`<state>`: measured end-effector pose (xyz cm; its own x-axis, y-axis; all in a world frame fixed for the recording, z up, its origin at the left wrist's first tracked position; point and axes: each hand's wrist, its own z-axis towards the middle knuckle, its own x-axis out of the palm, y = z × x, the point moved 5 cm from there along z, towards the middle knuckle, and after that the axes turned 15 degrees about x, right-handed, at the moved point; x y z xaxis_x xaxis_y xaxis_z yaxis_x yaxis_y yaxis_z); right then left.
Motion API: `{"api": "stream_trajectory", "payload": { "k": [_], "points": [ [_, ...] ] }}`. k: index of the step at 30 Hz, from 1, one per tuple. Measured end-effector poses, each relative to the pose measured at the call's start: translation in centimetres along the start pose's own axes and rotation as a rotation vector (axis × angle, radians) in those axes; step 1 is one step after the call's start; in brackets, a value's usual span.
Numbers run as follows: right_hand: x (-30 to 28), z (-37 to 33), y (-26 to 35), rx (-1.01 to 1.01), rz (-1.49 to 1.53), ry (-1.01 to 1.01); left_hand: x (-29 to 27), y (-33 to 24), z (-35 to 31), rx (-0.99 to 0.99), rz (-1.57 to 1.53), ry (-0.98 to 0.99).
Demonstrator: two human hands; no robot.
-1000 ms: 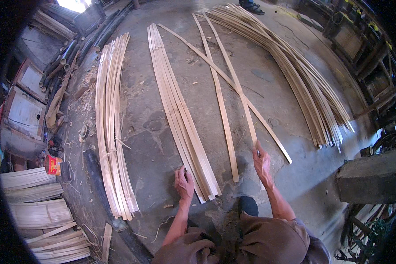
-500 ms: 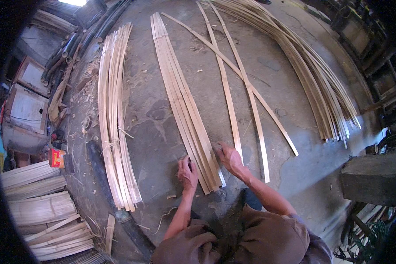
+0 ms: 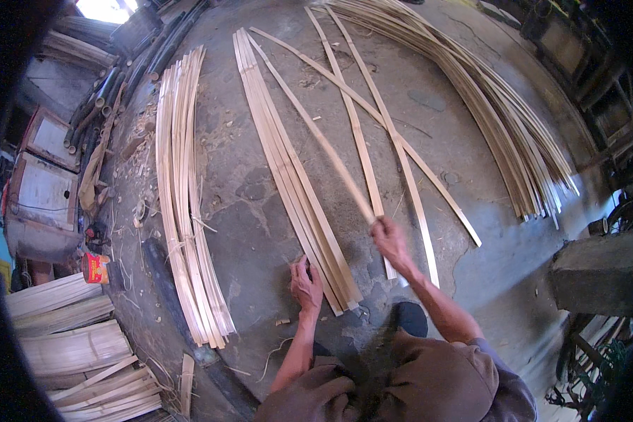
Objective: The person sits on the floor and sorts long, thin wooden strips by hand. They pick up individual strips, align them, and arrange them into neat parallel rows on the concrete floor.
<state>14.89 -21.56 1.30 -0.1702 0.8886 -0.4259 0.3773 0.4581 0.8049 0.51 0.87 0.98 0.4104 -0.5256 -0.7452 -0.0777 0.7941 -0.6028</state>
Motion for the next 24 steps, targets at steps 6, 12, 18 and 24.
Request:
{"api": "stream_trajectory", "payload": {
  "k": [6,12,18,24],
  "points": [
    [-13.6,2.6,2.7,-0.018,-0.289,-0.298,0.3,0.6,0.0,0.062,-0.027,-0.06],
    [-23.8,9.7,-1.3,-0.363,-0.365,-0.5,0.3,-0.4,0.5,0.036,-0.041,-0.023],
    [-28.8,14.0,1.6,-0.183,-0.689,-0.46,0.0,-0.6,0.6,0.016,-0.044,-0.031],
    [-31.6,17.2,-0.5,-0.171,-0.766,-0.588,0.4,-0.4,0.4,-0.011,0.024,-0.011]
  ]
}}
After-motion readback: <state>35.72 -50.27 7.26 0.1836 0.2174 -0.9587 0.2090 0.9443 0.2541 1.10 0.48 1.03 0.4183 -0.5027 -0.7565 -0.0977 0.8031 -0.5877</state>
